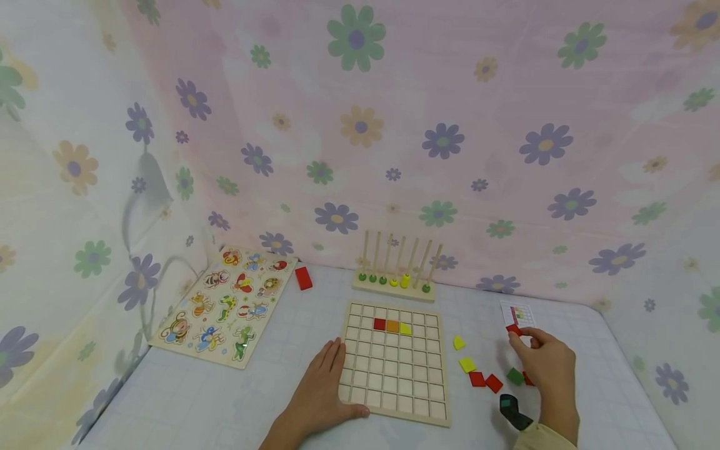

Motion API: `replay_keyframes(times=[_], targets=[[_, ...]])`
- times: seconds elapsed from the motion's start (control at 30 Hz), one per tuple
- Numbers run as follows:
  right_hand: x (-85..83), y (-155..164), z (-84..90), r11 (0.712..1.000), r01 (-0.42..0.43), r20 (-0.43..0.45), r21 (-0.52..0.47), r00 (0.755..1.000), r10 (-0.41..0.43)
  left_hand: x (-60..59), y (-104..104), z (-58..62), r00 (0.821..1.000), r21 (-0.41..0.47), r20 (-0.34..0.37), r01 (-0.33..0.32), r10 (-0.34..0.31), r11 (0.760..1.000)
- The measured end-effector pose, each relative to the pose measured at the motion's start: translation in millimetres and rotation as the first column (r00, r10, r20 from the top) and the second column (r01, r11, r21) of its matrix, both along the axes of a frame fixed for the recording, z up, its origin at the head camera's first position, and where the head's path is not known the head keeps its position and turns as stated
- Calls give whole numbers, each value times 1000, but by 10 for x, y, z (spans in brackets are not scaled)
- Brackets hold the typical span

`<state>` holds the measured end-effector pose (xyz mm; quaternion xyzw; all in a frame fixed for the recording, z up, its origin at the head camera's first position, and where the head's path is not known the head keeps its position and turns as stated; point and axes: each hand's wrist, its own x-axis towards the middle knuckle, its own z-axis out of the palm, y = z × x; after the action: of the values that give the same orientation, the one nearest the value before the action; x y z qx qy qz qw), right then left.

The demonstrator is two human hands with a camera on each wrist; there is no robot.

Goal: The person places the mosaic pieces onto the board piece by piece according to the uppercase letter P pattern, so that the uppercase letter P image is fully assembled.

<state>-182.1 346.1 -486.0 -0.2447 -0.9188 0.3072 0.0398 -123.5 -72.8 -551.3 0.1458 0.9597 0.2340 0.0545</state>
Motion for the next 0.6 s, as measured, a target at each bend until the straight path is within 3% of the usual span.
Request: replay_keyframes(times=[0.4,0.6], targets=[[-9,-128,59,999,-27,-22,-21,999,26,5,4,2,1000,1,-13,-2,2,1000],[-39,-246,96,996,-85,-52,-10,995,84,11,4,16,1000,4,-13,0,0,1000]])
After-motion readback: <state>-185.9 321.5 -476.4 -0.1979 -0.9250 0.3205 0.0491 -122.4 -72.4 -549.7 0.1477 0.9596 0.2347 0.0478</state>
